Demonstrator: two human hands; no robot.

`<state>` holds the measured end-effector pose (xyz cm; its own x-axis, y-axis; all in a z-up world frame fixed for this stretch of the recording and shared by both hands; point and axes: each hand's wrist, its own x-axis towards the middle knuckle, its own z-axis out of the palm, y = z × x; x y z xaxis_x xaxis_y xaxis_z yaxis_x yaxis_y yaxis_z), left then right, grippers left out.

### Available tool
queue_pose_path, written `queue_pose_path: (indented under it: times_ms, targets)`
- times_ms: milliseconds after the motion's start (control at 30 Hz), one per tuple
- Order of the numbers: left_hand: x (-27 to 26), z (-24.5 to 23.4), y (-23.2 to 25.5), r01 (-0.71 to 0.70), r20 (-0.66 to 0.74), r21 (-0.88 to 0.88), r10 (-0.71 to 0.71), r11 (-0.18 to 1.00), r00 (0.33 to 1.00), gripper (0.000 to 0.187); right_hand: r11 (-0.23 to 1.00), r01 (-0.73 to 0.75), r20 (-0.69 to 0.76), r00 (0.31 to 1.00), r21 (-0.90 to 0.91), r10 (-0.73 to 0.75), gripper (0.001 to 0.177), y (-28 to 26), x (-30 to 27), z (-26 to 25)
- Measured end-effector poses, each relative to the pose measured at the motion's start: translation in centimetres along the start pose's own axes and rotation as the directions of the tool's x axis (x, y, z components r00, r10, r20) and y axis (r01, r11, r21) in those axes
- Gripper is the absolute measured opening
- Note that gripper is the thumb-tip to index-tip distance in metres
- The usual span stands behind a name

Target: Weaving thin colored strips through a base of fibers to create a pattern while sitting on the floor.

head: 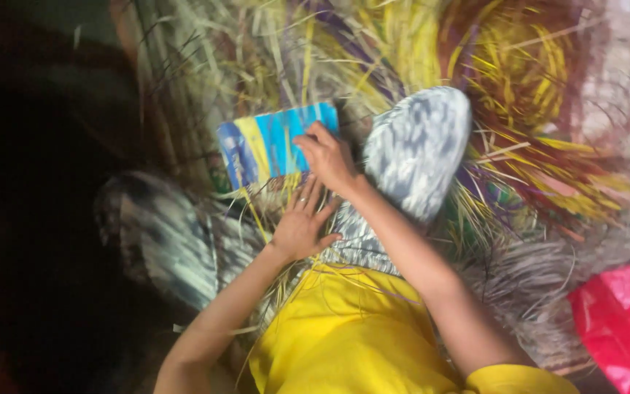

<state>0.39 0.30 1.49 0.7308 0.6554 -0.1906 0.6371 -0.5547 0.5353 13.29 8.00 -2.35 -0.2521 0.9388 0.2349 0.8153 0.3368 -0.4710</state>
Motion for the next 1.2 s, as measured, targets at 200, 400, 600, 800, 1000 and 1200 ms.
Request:
queue_pose_path:
  times_ms: [200, 400, 600, 800, 1000, 1200]
  targets:
    - [-0.6, 0.3, 1.2, -0.014, -0.190, 0.073, 0.028, 0.997, 0.981, 0.050, 0.980, 0.035, -0.093, 0.995, 0.196, -0.017, 0.006, 1.0, -3.0, -0.3]
    - [-5.1, -2.8, 4.5, -0.203, -0.220, -0.124, 0.173, 0.971, 0.960, 0.033, 0.858, -0.118, 0.022, 0.992, 0.500, 0.124, 0.011, 0.4, -2.9, -2.8]
    - [-8.6, -4.4, 5.2, -0.327, -0.233, 0.073, 0.335, 0.942, 0.913, 0.017, 0.770, -0.265, 0.554, 0.821, 0.581, -0.136, 0.017, -4.4, -3.1, -6.6]
    - [-7.4, -6.2, 4.2, -0.467, -0.269, 0.085, 0.472, 0.880, 0.840, 0.020, 0.914, 0.198, 0.388, 0.858, 0.353, -0.336, 0.012, -5.0, -7.8, -1.7]
    - [0.0, -4.2, -1.2, -0.308, -0.488, 0.096, 0.314, 0.947, 0.814, 0.016, 0.936, 0.059, 0.262, 0.952, 0.347, -0.157, 0.022, -3.2, -3.9, -6.0]
    - [7.2, 1.8, -0.5, -0.238, -0.590, -0.452, -0.088, 0.860, 0.802, 0.011, 0.938, -0.216, 0.156, 0.952, -0.273, 0.264, 0.010, 7.6, -1.8, -3.7]
